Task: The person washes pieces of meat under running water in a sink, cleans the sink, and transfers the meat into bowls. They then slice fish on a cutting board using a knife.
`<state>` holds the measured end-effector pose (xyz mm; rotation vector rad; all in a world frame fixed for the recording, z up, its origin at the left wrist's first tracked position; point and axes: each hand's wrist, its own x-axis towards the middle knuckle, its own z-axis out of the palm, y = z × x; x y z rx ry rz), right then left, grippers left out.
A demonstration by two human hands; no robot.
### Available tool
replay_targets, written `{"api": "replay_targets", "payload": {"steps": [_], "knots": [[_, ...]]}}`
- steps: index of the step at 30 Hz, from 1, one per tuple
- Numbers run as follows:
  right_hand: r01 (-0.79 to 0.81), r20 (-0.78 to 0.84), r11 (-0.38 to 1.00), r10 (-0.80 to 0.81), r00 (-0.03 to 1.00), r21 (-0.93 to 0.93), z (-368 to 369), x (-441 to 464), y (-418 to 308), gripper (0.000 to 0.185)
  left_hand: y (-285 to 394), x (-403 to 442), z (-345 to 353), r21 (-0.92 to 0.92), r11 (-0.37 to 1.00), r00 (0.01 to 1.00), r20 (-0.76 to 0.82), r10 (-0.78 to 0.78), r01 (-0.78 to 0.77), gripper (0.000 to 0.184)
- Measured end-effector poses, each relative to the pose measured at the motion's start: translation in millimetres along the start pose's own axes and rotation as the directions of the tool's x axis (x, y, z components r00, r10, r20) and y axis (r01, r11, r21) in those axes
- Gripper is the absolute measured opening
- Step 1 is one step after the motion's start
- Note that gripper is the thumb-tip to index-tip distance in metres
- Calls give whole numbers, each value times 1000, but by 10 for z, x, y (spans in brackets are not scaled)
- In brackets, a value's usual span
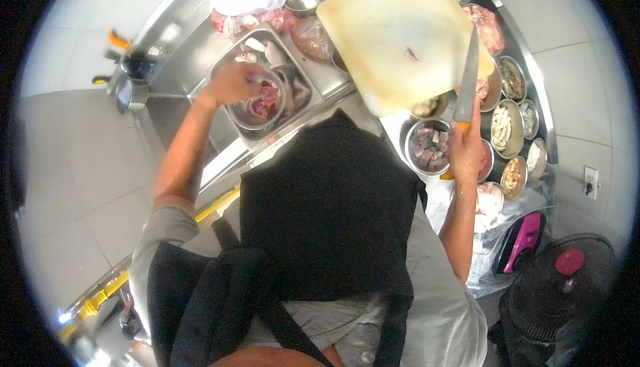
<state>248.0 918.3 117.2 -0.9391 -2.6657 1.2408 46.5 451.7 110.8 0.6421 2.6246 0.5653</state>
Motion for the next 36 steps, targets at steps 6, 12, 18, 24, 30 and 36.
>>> {"api": "replay_targets", "payload": {"steps": [6,12,18,24,30,36], "knots": [[118,-48,972,-130,990,-203,-84,81,137,75,864,905,516,55,849,835,-155,528,-526,37],[123,-96,985,-135,986,-119,-88,-65,40,79,2151,1999,1235,114,749,735,-146,662,-653,26],[256,-162,952,-282,946,-165,-76,-86,359,76,2208,2229,1140,77,852,853,117,508,-518,23],[169,-139,986,-169,976,-15,-46,-168,202,73,923,1038,252,-158,867,879,-149,453,-473,18],[63,-26,998,-63,998,-20,55,5,-41,73,-318,-151,242,-205,978,993,-113,18,-41,16],[226,-31,974,-225,974,33,249,189,-121,72,-714,-195,713,189,980,937,-349,8,61,22]]}}
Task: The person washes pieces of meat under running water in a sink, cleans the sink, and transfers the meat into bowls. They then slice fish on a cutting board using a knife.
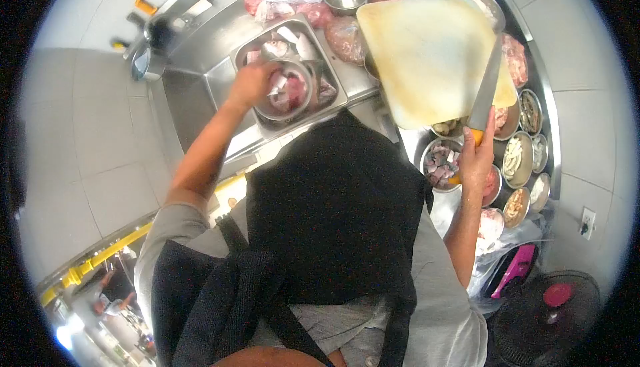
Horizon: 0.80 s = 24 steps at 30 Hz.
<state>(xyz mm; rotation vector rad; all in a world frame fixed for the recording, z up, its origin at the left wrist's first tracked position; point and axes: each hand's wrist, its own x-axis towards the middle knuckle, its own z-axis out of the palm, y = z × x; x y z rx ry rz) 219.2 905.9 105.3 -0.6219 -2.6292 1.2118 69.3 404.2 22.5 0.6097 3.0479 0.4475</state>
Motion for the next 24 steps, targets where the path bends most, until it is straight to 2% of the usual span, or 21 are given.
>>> {"api": "replay_targets", "payload": {"steps": [1,2,3,5,6,8,9,11,12,14,15,17,18,20,21,23,24], "knots": [[-25,13,999,24,1000,24,10,11,-76,72,70,20,48,52,996,995,-71,73,-69,27],[-50,27,998,48,998,47,21,20,-175,72,132,43,39,50,997,995,-78,67,-63,27],[-167,67,983,162,984,71,10,9,-325,72,192,79,25,116,988,983,-142,115,-99,33],[-288,105,954,278,955,88,27,3,-331,72,275,123,-9,252,954,941,-251,227,-163,44],[-158,54,985,155,986,65,73,24,-159,72,261,126,26,245,955,942,-250,226,-164,44],[-26,4,999,26,1000,33,105,31,-102,72,172,181,118,268,955,985,-78,154,-128,47],[-31,11,998,31,999,49,118,18,-106,73,132,205,156,265,955,985,-78,156,-130,47],[-40,14,997,40,999,62,136,14,-61,73,52,242,228,247,960,992,34,124,-129,46],[43,-13,998,-43,999,38,158,20,46,72,-13,246,280,244,961,991,36,130,-135,46],[119,-44,993,-119,992,10,150,-6,111,72,-103,242,315,109,966,952,-177,251,-235,40],[118,-39,993,-119,992,-20,137,-27,119,73,-138,230,339,106,964,950,-174,258,-242,40],[111,-39,993,-113,993,-51,121,-62,142,73,-93,187,221,-57,991,978,-179,108,-120,27],[119,-36,991,-121,992,-54,109,-73,167,73,-83,161,142,-58,990,978,-176,114,-126,27],[120,-39,991,-122,992,-59,90,-95,209,74,-41,131,-98,-129,992,990,-134,-33,16,19],[133,-47,990,-135,990,-50,84,-102,225,74,-13,136,-243,-128,992,991,-132,-24,7,19],[142,-58,989,-144,988,-40,74,-134,246,74,11,137,-482,-361,915,971,-84,-225,181,20],[115,-47,992,-117,992,-45,70,-152,256,74,-47,137,-486,-429,889,967,-112,-229,161,20]]}}
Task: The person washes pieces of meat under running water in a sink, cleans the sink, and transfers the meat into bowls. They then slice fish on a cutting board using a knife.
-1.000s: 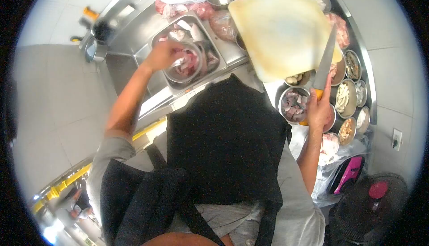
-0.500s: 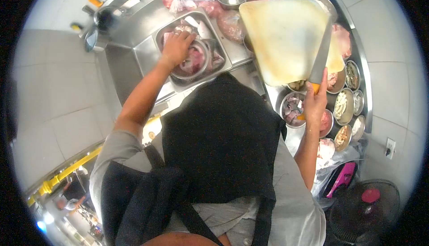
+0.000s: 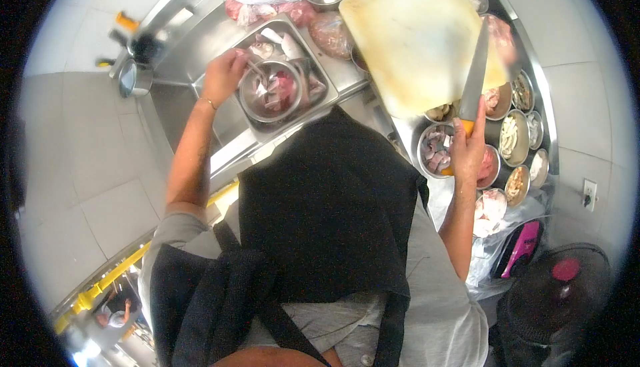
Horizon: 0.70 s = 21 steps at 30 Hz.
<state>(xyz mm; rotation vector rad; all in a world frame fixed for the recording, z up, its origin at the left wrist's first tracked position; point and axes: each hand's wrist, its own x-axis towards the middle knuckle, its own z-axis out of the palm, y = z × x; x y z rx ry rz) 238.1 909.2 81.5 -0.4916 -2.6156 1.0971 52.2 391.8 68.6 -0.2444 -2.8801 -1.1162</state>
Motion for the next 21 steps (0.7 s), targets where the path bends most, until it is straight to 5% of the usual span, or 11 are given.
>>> {"api": "replay_targets", "payload": {"steps": [2,3,5,11,13,15,17,19,21], "knots": [[-25,10,1000,25,1000,-3,-19,-18,-145,74,84,40,-121,-81,993,996,52,-79,83,19],[-160,63,985,155,986,66,-52,-40,-290,74,163,77,-198,-158,973,982,109,-153,170,19],[-297,117,946,283,952,131,-80,-72,-363,74,411,113,-273,-200,975,993,90,-82,99,20],[-200,5,979,200,980,-38,-181,-132,-121,74,1342,497,106,-536,844,985,147,92,1,23],[-242,-2,970,242,970,-20,-249,-149,-202,74,1872,597,376,-805,578,974,216,75,134,29],[-242,-21,970,242,970,6,-299,-151,-239,74,2213,728,733,-869,472,958,247,146,152,29],[-191,-58,981,192,980,29,-343,-162,-172,74,2524,776,1086,-966,204,960,200,194,160,28],[-173,-55,985,172,984,-20,-386,-166,-216,74,2606,808,1460,-965,160,956,235,173,209,27],[-183,-26,969,181,983,-164,-414,-165,-374,73,2484,810,1914,-915,264,941,332,66,304,24]]}}
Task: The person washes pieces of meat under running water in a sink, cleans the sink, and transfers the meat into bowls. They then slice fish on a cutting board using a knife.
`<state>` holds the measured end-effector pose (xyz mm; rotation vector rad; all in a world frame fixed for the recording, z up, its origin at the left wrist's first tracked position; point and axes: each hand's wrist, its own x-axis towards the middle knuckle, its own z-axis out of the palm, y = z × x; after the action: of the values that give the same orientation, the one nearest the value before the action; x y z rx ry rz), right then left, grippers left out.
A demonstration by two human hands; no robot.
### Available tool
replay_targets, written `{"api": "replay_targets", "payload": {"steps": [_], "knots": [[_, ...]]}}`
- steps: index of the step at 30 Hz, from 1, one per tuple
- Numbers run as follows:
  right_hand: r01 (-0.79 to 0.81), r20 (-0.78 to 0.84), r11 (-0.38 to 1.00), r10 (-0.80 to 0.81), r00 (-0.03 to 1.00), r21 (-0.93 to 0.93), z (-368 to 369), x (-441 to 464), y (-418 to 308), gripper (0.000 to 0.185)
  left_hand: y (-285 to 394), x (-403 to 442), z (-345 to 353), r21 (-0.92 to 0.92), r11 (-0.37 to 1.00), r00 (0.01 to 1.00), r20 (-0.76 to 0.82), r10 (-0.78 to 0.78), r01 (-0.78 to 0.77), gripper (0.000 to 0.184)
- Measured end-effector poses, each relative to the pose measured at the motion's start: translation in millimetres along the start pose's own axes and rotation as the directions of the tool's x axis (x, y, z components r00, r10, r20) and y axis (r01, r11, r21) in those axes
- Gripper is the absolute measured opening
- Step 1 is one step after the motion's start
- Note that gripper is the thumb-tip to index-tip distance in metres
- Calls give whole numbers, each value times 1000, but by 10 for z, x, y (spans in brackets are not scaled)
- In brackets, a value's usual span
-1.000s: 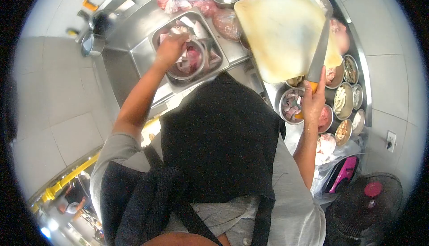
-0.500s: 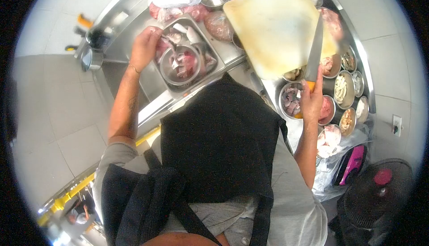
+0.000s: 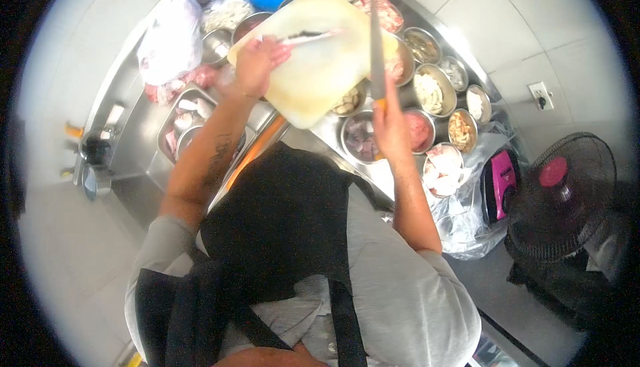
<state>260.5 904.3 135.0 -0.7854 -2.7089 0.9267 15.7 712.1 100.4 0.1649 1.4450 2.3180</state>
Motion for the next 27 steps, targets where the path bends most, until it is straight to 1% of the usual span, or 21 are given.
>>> {"api": "replay_targets", "payload": {"steps": [1,3,4,5,6,8,9,11,12,14,15,16,18,19,20,22,24,25,26,27], "knots": [[9,17,999,-8,1000,-53,-3,-23,-36,72,-230,46,-87,-4,1000,1000,11,-2,2,24],[81,3,990,-81,997,-115,47,-25,-16,72,-557,102,-319,126,989,995,-71,-66,75,21],[48,130,981,-23,991,-190,16,-39,-128,70,-571,83,-337,123,989,995,-72,-68,76,21],[25,251,963,45,967,-267,-2,-49,-202,69,-590,46,-365,164,982,991,-115,-72,91,21],[26,254,963,45,966,-269,-1,-39,-221,69,-602,19,-397,204,973,984,-160,-74,107,22],[107,348,931,23,937,-349,4,25,-268,66,-611,30,-465,227,968,983,-169,-68,106,21],[109,349,929,22,937,-353,-18,70,-331,66,-622,36,-490,252,962,983,-176,-61,104,21],[173,297,894,-48,954,-413,-121,171,-548,64,-616,29,-495,259,960,981,-184,-60,107,20],[183,300,890,-55,952,-417,-165,200,-642,64,-605,36,-496,273,956,980,-190,-58,109,19],[230,122,934,-204,971,-273,-232,249,-813,61,-642,49,-508,264,959,978,-205,-47,102,18],[266,89,931,-251,964,-252,-241,264,-885,61,-664,52,-515,264,959,976,-214,-42,99,17],[271,94,928,-256,962,-255,-179,283,-893,61,-650,44,-502,259,961,975,-219,-41,99,17],[310,111,878,-289,951,-366,71,341,-752,66,-599,14,-477,268,958,973,-227,-40,102,17],[335,341,825,-186,921,-454,274,444,-485,74,-606,-4,-484,264,959,972,-230,-42,103,17],[339,344,821,-187,920,-459,275,428,-489,74,-621,-16,-483,215,972,972,-232,-44,96,17],[351,464,775,-84,882,-525,254,494,-539,73,-559,51,-467,155,986,971,-237,-28,66,17],[340,455,777,-78,887,-530,279,525,-423,74,-525,-61,-512,251,963,981,-186,-49,96,15],[331,475,842,-103,874,-426,253,575,-400,73,-544,-37,-532,254,963,983,-179,-44,90,15],[318,493,894,-131,860,-316,227,607,-370,73,-590,-20,-555,220,972,973,-226,-36,87,15],[321,489,892,-135,862,-319,218,634,-291,73,-626,11,-574,180,980,961,-275,-29,81,15]]}}
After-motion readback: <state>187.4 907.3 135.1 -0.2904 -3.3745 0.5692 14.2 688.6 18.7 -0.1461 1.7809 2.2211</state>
